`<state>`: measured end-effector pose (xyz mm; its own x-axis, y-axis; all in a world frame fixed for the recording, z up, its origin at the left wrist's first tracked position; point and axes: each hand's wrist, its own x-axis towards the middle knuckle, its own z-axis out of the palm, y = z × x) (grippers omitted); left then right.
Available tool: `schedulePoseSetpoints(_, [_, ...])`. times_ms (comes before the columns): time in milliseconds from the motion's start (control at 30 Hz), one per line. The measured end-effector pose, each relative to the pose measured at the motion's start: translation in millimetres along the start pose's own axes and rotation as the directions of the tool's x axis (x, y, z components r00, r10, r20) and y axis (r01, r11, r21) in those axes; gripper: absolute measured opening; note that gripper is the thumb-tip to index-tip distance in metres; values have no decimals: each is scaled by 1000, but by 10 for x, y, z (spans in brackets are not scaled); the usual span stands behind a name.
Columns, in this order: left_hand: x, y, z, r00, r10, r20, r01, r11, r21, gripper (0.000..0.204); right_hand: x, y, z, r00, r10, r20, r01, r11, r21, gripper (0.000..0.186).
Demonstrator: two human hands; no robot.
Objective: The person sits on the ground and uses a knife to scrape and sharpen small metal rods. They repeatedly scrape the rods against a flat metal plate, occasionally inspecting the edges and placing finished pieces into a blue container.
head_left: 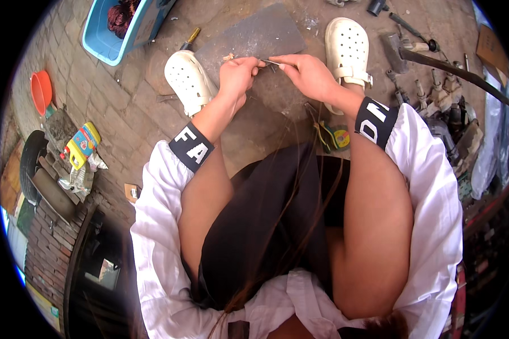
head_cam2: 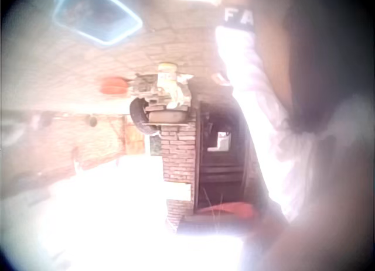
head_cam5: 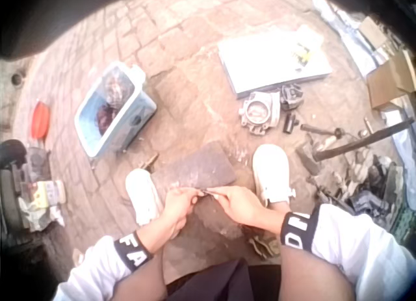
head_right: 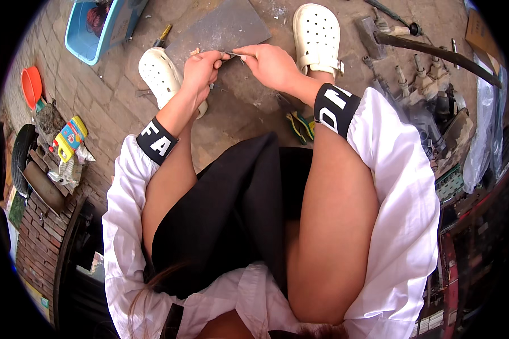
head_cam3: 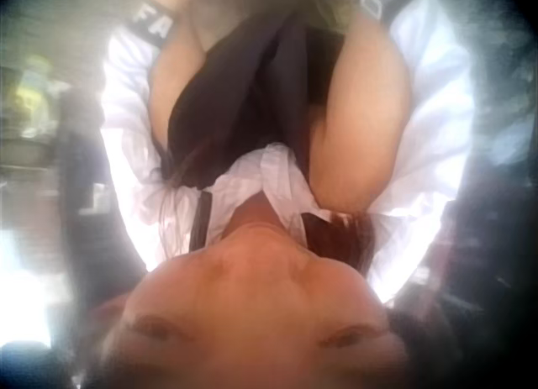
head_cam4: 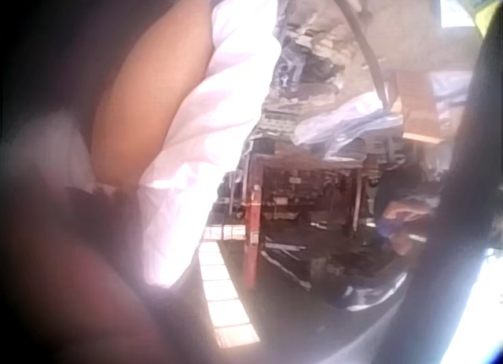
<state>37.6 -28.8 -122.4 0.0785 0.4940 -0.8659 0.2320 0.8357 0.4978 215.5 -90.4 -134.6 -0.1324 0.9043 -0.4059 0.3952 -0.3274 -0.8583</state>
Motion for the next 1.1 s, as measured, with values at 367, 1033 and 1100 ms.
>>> schedulePoseSetpoints(367, [-403,165,78,947,244,209,-253,967,14,16,-23,-335,-230,982,185,34,-180,873,454,22])
schedulePoseSetpoints(1033, [-669,431,-52,789,188,584,1,952,-307,19,-91,-861,-482,973,71,221,-189,794,577,12])
schedulePoseSetpoints(1100, [-658,417,-42,793,207,573,-12,946,-325,19,-92,-853,-482,968,88,233,-215,769,602,13])
